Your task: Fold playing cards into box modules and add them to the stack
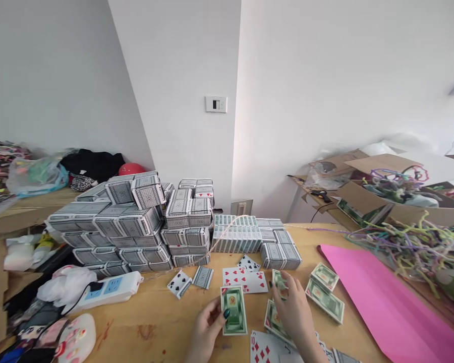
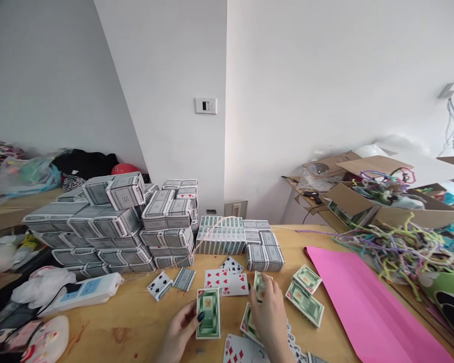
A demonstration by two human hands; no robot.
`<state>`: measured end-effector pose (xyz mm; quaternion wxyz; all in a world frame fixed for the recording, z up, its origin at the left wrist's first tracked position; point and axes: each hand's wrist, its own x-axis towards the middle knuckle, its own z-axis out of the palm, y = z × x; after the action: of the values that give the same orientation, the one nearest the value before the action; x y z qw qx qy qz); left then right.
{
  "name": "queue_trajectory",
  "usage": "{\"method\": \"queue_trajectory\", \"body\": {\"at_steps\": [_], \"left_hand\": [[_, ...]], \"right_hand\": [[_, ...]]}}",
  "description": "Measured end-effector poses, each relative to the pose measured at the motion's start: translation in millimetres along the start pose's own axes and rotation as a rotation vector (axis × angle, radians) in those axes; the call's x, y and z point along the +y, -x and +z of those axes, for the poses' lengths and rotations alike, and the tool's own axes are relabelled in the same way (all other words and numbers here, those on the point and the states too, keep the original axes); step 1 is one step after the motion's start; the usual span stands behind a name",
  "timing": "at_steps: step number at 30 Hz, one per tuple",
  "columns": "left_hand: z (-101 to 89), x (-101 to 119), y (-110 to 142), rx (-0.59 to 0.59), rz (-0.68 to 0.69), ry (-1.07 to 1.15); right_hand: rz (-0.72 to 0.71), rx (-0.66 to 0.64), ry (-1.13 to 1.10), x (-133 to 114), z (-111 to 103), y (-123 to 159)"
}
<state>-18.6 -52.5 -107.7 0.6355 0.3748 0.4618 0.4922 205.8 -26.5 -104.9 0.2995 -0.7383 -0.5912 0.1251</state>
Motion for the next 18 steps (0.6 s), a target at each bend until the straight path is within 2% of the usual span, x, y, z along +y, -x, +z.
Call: {"method": "queue_trajectory", "body": {"at_steps": [3,7,13,16,18], "left_hand": [[2.7,3,3,0.002,0.009,-0.017],[3.9,4,3,-0.016,0.035,-0.009],[3.9,-6,-2,-0.003,0.063,-0.058],[11.6,-11,-7,-0.004,0.01,-0.053],[19.2,-14,-11,0.008,0.012,-0.043]], "right_hand": [[0.052,0.08,0.239,11,5,-8],[0.111,0.024,0.329,14,5,-11],[0.13,-0.011,0.142,11,-19,-9],[0.091,0.022,-0.027,-7,-26,2],[0.031,-0.006,-0.139,-24,-25,12]]}}
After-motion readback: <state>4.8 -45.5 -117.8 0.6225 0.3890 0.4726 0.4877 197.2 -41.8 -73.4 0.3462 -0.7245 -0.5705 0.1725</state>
